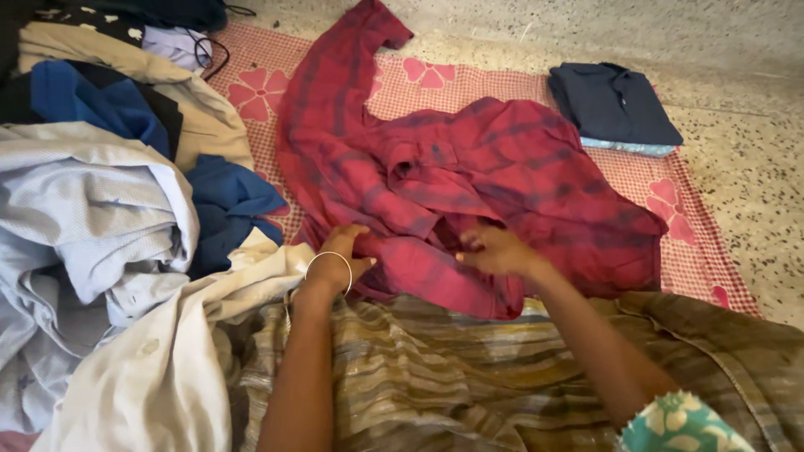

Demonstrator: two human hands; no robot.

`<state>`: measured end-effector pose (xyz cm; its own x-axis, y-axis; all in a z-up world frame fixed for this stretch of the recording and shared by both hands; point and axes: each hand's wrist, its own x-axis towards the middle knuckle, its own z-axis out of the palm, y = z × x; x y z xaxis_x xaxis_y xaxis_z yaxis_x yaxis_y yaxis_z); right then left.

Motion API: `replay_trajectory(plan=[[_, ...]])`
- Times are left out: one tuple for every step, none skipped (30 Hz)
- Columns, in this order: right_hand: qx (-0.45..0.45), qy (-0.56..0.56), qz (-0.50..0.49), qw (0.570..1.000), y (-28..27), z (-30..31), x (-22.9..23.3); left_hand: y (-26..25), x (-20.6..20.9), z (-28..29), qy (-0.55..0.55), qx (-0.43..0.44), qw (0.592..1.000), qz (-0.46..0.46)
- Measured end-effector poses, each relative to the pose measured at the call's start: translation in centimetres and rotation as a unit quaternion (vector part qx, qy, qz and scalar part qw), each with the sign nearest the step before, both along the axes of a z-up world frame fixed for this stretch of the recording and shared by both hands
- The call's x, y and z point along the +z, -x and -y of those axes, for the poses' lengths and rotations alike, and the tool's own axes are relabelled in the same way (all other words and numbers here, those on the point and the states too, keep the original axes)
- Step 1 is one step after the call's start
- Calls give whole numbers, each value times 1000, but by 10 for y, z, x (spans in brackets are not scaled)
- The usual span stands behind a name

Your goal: The person buttons a red plaid shirt on a mat and then folds the shirt by tucking in the sleeves and folding the bottom half up.

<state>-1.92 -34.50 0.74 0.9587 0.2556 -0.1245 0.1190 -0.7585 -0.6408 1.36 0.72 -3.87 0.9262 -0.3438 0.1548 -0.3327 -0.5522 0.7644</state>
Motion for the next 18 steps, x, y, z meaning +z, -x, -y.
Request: replay_trajectory(plan=[[-28,-29,5,999,11,8,-13,1,4,0,-5,-1,1000,-2],[-55,-59,11,997,21,13,-20,3,9,0,-10,-1,1000,-4],[-46,-50,56,996,28,17,-22,5,17,2,-18,-11,1000,-5],[-36,-42,102,993,34,19,-22,8,26,3,-26,-21,999,-4],[-26,-33,147,988,39,21,-20,11,37,5,-33,-31,999,-4],[-69,25,180,981,42,26,-20,14,49,6,-39,-52,997,-28],[-111,83,212,967,46,35,-21,18,61,7,-44,-74,995,-51],[-153,141,243,947,49,46,-26,23,71,9,-50,-96,991,-75],[-169,129,205,955,50,60,-33,27,79,12,-115,-97,982,-111],[-185,117,167,961,50,76,-42,30,86,18,-179,-98,968,-146],[-200,106,129,966,49,88,-53,33,90,21,-242,-98,948,-180],[-172,112,83,975,49,95,-64,35,93,23,-251,-98,946,-180],[-143,118,37,982,51,99,-71,37,93,24,-261,-99,943,-181],[-114,123,-10,986,51,100,-71,38,93,25,-271,-98,940,-181],[-135,92,-79,983,53,100,-64,37,93,28,-275,-93,939,-184],[-154,60,-148,975,53,96,-51,36,93,30,-279,-87,938,-188],[-172,27,-216,961,50,87,-34,36,93,31,-283,-81,936,-191],[-187,-27,-252,949,42,74,-14,36,94,30,-296,-81,932,-191]])
